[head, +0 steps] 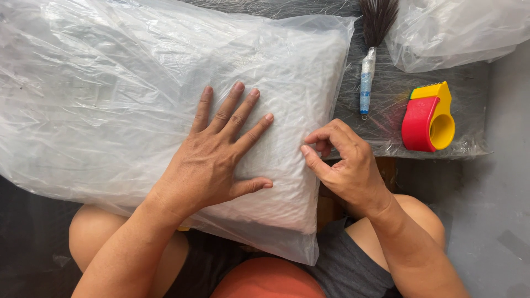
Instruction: A person is vacuum-packing a large white item into a plastic bag using a vacuum cleaner hose and then folding the bag.
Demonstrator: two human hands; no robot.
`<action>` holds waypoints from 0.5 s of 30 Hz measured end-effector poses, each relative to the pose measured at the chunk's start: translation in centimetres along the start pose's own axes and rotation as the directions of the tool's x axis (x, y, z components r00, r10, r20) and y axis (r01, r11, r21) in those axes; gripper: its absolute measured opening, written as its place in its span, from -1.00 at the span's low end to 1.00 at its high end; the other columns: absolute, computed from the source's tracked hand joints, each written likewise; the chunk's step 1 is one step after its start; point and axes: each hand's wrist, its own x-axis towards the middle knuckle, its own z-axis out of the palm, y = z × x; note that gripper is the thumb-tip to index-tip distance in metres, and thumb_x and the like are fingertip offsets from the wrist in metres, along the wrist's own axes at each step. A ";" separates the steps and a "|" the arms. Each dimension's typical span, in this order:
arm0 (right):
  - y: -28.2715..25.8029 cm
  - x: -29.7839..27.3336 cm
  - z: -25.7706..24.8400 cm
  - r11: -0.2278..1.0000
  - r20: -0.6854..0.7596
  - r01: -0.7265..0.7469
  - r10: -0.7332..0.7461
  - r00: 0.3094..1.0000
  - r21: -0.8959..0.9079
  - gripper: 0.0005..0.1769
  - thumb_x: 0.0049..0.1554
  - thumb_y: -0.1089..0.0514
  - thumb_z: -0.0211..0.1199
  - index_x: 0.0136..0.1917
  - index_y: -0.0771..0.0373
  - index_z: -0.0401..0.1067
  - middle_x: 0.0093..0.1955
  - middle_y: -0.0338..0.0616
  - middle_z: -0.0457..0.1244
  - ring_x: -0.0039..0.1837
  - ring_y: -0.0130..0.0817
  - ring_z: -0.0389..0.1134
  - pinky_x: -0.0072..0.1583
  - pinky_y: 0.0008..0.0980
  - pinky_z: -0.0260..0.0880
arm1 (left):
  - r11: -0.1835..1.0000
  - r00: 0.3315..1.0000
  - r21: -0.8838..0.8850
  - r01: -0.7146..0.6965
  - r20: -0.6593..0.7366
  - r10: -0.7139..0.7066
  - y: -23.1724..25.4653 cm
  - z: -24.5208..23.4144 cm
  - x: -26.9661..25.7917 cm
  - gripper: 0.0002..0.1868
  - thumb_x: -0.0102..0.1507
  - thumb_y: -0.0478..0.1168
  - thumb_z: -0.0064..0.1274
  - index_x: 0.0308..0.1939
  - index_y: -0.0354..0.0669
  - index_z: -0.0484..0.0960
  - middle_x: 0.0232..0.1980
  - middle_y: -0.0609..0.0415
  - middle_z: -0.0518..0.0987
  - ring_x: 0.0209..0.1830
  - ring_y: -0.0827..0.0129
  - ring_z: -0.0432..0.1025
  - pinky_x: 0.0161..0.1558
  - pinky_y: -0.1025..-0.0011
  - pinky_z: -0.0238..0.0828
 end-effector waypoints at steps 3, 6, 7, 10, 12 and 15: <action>0.3 0.1 0.2 0.998 0.007 -0.052 0.052 0.999 0.021 -0.91 0.17 0.30 0.33 -0.06 0.25 0.44 -0.18 -0.19 0.25 -0.18 -0.42 0.25 -0.08 -0.49 0.33 | 1.000 1.000 0.006 -0.002 0.001 0.002 0.0 0.0 0.0 -0.01 0.26 0.45 0.04 0.52 -0.17 0.28 0.60 -0.34 0.12 0.64 -0.21 -0.11 0.55 -0.30 -0.31; 0.5 0.1 0.3 0.992 0.023 -0.124 0.123 0.992 0.035 -0.93 0.17 0.28 0.32 -0.09 0.22 0.45 -0.19 -0.24 0.25 -0.19 -0.47 0.24 -0.10 -0.52 0.31 | 1.000 1.000 0.012 -0.003 -0.002 0.003 0.1 0.1 0.0 0.00 0.25 0.45 0.04 0.52 -0.17 0.29 0.60 -0.34 0.13 0.64 -0.22 -0.09 0.54 -0.30 -0.30; 0.5 0.1 0.3 0.987 0.035 -0.156 0.155 0.987 0.042 -0.95 0.17 0.27 0.30 -0.11 0.21 0.44 -0.20 -0.25 0.24 -0.19 -0.49 0.23 -0.11 -0.53 0.31 | 1.000 1.000 0.019 -0.002 0.001 0.002 0.1 0.1 0.0 -0.01 0.25 0.46 0.03 0.52 -0.17 0.30 0.60 -0.34 0.13 0.64 -0.22 -0.09 0.54 -0.30 -0.30; 0.5 -0.1 0.4 0.986 0.040 -0.165 0.164 0.986 0.028 -0.96 0.21 0.24 0.24 -0.10 0.21 0.41 -0.16 -0.25 0.27 -0.17 -0.47 0.25 -0.09 -0.51 0.34 | 1.000 1.000 0.010 -0.004 -0.009 0.004 0.1 0.1 -0.1 -0.01 0.26 0.45 0.06 0.53 -0.16 0.28 0.61 -0.32 0.12 0.64 -0.21 -0.08 0.55 -0.30 -0.28; 0.6 -0.2 0.2 0.977 0.058 -0.211 0.209 0.976 0.029 -0.96 0.23 0.20 0.22 -0.09 0.18 0.41 -0.16 -0.27 0.27 -0.13 -0.46 0.27 -0.10 -0.49 0.31 | 1.000 1.000 0.007 -0.003 -0.012 0.003 0.0 0.0 -0.1 -0.01 0.26 0.45 0.05 0.52 -0.17 0.29 0.60 -0.32 0.12 0.64 -0.20 -0.08 0.55 -0.29 -0.28; 0.8 -0.4 -0.1 0.947 0.090 -0.317 0.311 0.946 0.054 -0.93 0.25 0.14 0.19 -0.08 0.15 0.41 -0.13 -0.33 0.29 -0.08 -0.51 0.30 -0.09 -0.50 0.27 | 1.000 1.000 -0.002 -0.004 -0.017 0.004 0.0 0.0 -0.1 -0.02 0.27 0.44 0.05 0.52 -0.17 0.30 0.60 -0.32 0.13 0.64 -0.20 -0.07 0.55 -0.28 -0.29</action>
